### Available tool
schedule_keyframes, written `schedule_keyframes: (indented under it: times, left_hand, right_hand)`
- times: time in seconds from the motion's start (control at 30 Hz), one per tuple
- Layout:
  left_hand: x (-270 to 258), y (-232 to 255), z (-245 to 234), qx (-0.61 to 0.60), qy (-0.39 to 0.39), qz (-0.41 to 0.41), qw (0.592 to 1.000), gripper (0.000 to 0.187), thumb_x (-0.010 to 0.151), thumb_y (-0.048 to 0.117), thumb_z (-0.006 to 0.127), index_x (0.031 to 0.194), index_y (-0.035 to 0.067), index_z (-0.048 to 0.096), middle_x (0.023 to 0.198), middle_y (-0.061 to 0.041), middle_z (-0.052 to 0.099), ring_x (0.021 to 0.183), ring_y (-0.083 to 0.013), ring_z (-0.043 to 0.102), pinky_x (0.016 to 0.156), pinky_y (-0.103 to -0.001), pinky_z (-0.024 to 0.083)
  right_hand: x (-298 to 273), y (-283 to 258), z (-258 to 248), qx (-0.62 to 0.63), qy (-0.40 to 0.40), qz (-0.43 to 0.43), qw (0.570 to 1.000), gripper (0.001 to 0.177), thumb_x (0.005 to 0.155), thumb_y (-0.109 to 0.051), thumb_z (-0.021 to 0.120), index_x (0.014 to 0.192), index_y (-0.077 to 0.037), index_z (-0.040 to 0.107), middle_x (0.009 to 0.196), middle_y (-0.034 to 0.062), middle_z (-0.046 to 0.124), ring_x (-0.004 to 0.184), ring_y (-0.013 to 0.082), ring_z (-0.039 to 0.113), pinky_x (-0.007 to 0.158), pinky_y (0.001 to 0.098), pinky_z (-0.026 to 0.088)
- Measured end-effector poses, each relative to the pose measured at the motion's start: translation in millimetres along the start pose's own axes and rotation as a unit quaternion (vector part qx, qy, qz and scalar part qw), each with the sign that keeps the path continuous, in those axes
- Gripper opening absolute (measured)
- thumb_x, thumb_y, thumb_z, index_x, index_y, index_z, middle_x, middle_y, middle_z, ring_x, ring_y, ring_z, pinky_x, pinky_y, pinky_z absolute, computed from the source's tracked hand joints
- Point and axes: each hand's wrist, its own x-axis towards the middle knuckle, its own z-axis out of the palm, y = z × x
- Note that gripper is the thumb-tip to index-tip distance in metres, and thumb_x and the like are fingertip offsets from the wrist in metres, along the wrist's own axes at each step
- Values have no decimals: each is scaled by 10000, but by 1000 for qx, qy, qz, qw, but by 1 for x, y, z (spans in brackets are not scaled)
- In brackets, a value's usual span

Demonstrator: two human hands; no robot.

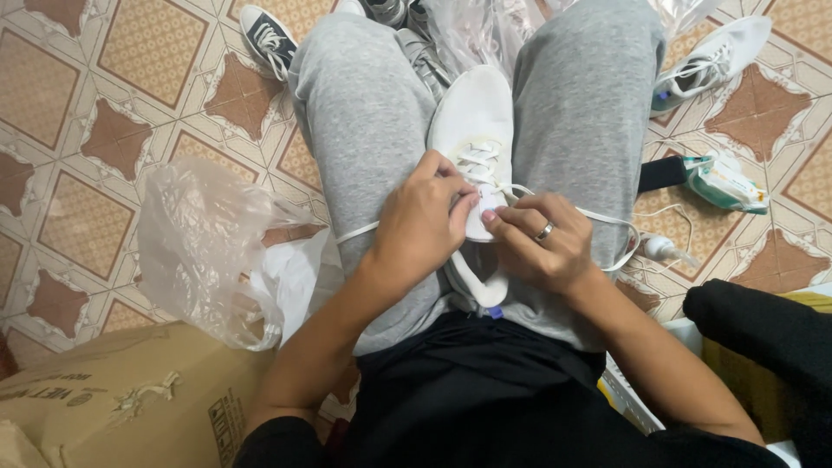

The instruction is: Lacing a white sneaker while sitting on a tiled floor.

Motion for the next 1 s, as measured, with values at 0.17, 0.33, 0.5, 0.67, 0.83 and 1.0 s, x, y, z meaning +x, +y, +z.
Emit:
schedule_keyframes:
  times: [0.17,0.33,0.5,0.67,0.83,1.0]
  left_hand:
    - [4,-6,-4,-15,-42,-22,999,132,919,126,700,905,13,766,905,-119,633,793,-358,752,633,-426,609]
    - [2,-10,-8,7,-48,-20,999,160,942,141,661,909,8,743,855,-135,648,765,-383,740,615,-435,593]
    - [-2,-10,-17,51,-32,5,998,174,968,126,637,924,-14,731,829,-159,660,753,-398,735,611,-450,587]
    - [-10,-10,-32,69,4,27,997,152,955,131,674,893,0,717,776,-128,625,703,-384,722,587,-440,591]
    - [-23,-18,-50,82,1,35,996,160,978,186,674,896,54,716,798,-107,628,746,-376,727,622,-450,600]
    - [-33,-17,-70,82,27,43,995,140,963,163,703,872,59,731,755,-94,636,715,-346,731,579,-389,593]
  right_hand:
    - [10,-4,-5,3,-32,40,999,7,869,-84,753,868,-90,757,856,55,714,799,257,673,682,377,517]
    - [10,7,-10,12,-82,73,994,340,786,-283,810,1054,-84,747,1040,80,705,991,308,641,835,442,475]
    - [11,7,-12,-28,-96,99,990,436,668,-126,812,1101,-127,770,1074,33,708,1024,271,645,878,413,468]
    - [14,0,-9,-29,-82,101,991,313,734,-61,766,1041,-123,766,1055,35,748,1049,273,697,890,406,495]
    - [18,-6,-12,-24,-81,96,992,268,767,-38,762,1026,-106,765,1051,62,770,1008,270,730,858,392,532]
    - [13,-8,-12,-11,-83,99,992,219,808,-25,748,1018,-85,753,1072,93,772,959,271,740,819,377,547]
